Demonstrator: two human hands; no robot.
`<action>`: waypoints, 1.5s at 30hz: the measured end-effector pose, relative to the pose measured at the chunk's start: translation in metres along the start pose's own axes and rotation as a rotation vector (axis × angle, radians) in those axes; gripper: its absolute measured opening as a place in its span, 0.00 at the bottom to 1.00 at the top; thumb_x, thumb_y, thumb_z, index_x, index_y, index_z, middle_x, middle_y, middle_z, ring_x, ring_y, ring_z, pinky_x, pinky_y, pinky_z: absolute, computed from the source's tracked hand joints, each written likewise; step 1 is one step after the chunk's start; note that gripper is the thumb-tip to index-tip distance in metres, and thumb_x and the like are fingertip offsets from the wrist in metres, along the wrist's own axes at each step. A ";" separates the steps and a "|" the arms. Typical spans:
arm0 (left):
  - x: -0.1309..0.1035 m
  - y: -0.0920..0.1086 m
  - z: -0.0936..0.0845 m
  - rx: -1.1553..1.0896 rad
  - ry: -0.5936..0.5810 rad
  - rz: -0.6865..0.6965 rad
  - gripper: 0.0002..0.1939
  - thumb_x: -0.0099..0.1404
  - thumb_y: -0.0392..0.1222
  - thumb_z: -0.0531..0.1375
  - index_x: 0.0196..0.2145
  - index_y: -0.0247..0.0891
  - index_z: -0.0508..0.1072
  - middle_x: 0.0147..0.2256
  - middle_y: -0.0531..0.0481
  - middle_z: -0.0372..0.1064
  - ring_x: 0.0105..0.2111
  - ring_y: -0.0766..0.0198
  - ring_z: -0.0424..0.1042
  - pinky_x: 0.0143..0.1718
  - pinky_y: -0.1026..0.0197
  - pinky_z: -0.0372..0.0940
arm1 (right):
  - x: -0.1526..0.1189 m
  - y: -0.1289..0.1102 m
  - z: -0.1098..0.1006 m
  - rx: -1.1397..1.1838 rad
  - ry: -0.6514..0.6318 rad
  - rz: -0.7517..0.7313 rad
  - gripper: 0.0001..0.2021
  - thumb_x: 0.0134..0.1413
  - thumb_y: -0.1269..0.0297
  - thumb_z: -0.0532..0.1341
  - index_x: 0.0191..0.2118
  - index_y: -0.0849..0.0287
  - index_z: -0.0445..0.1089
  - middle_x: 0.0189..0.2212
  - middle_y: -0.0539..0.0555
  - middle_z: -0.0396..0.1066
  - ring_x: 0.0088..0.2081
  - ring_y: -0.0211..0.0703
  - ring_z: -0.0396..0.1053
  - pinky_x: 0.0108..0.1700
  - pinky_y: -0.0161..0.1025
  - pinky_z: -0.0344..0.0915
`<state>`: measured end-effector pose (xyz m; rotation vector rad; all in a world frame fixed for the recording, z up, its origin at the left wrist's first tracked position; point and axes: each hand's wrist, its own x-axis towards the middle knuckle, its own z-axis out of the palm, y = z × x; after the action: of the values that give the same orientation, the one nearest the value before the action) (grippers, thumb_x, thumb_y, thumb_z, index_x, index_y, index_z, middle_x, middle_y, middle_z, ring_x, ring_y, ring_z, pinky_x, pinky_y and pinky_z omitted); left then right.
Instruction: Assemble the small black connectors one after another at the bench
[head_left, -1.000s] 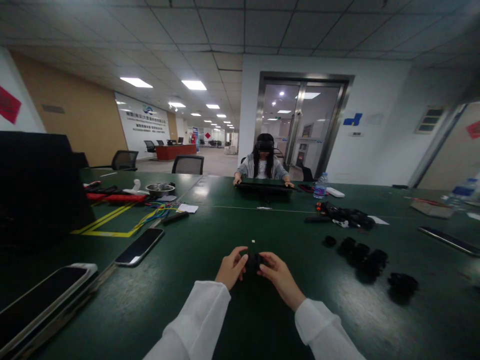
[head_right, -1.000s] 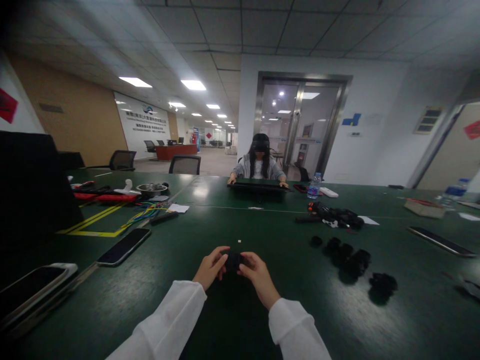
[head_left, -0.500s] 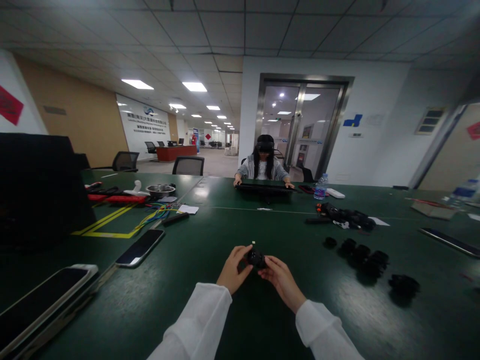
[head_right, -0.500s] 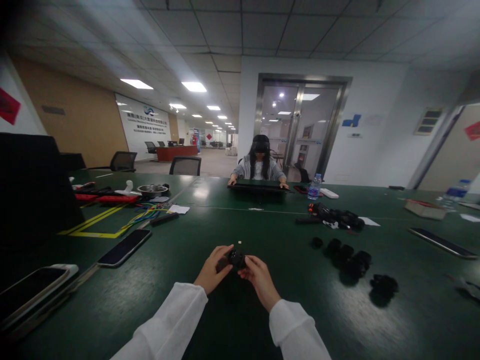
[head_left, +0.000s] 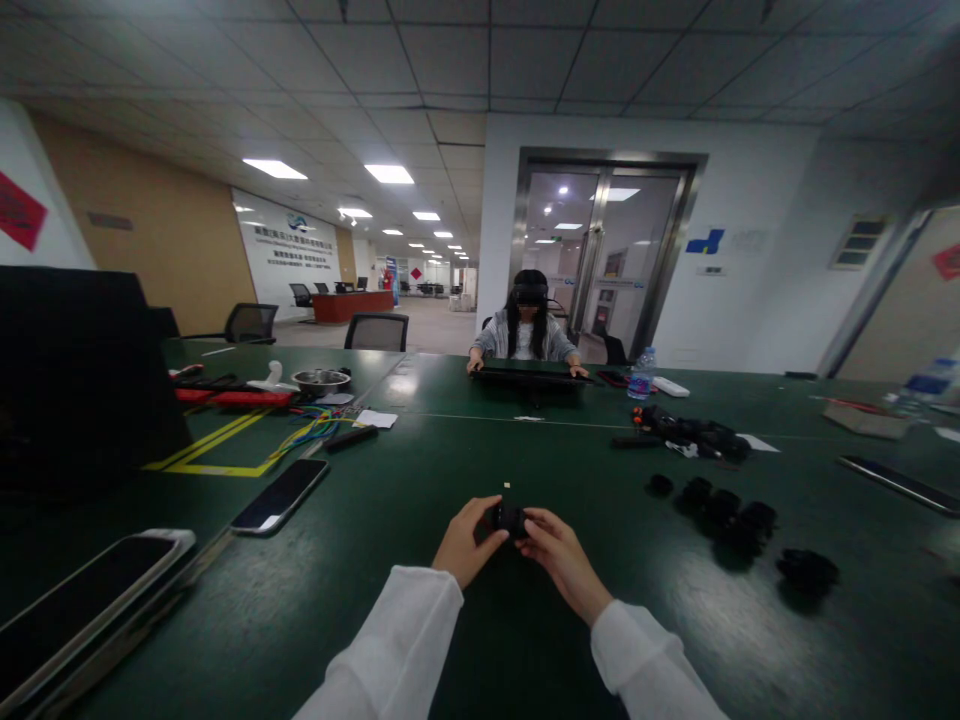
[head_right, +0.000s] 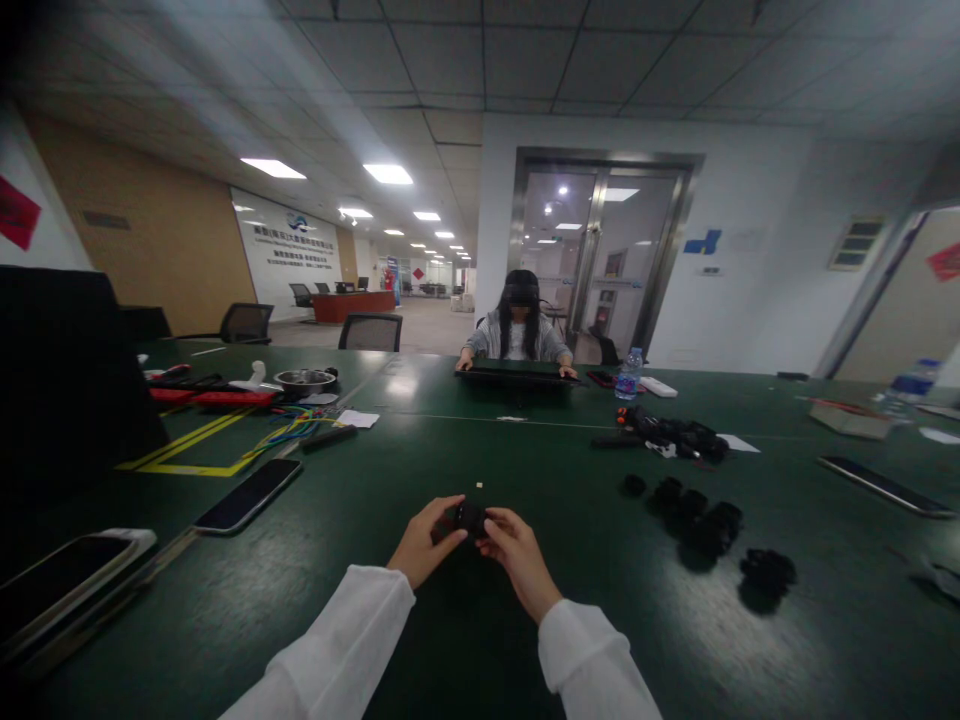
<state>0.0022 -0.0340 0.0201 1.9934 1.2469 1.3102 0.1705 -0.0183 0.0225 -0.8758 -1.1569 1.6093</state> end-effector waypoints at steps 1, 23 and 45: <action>0.000 0.000 0.000 0.009 0.009 -0.011 0.20 0.55 0.39 0.56 0.47 0.40 0.62 0.42 0.46 0.62 0.38 0.61 0.64 0.39 0.58 0.62 | -0.001 0.000 0.000 -0.014 -0.008 -0.004 0.15 0.40 0.61 0.62 0.37 0.59 0.66 0.31 0.52 0.67 0.30 0.38 0.67 0.33 0.37 0.62; -0.002 -0.001 0.004 0.003 -0.145 -0.149 0.30 0.55 0.39 0.55 0.55 0.44 0.49 0.28 0.56 0.63 0.21 0.71 0.64 0.25 0.68 0.62 | -0.002 -0.003 0.001 0.064 0.048 -0.002 0.14 0.40 0.61 0.62 0.36 0.59 0.66 0.29 0.52 0.66 0.30 0.38 0.65 0.33 0.36 0.62; -0.002 0.001 0.004 -0.003 -0.182 -0.243 0.23 0.60 0.47 0.49 0.52 0.39 0.54 0.23 0.55 0.64 0.19 0.69 0.65 0.23 0.67 0.61 | -0.001 0.000 -0.003 0.015 0.015 0.011 0.14 0.42 0.57 0.60 0.36 0.58 0.66 0.29 0.52 0.66 0.29 0.39 0.65 0.33 0.37 0.62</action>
<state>0.0060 -0.0362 0.0182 1.8438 1.3483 0.9914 0.1733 -0.0186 0.0214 -0.8841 -1.1298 1.6164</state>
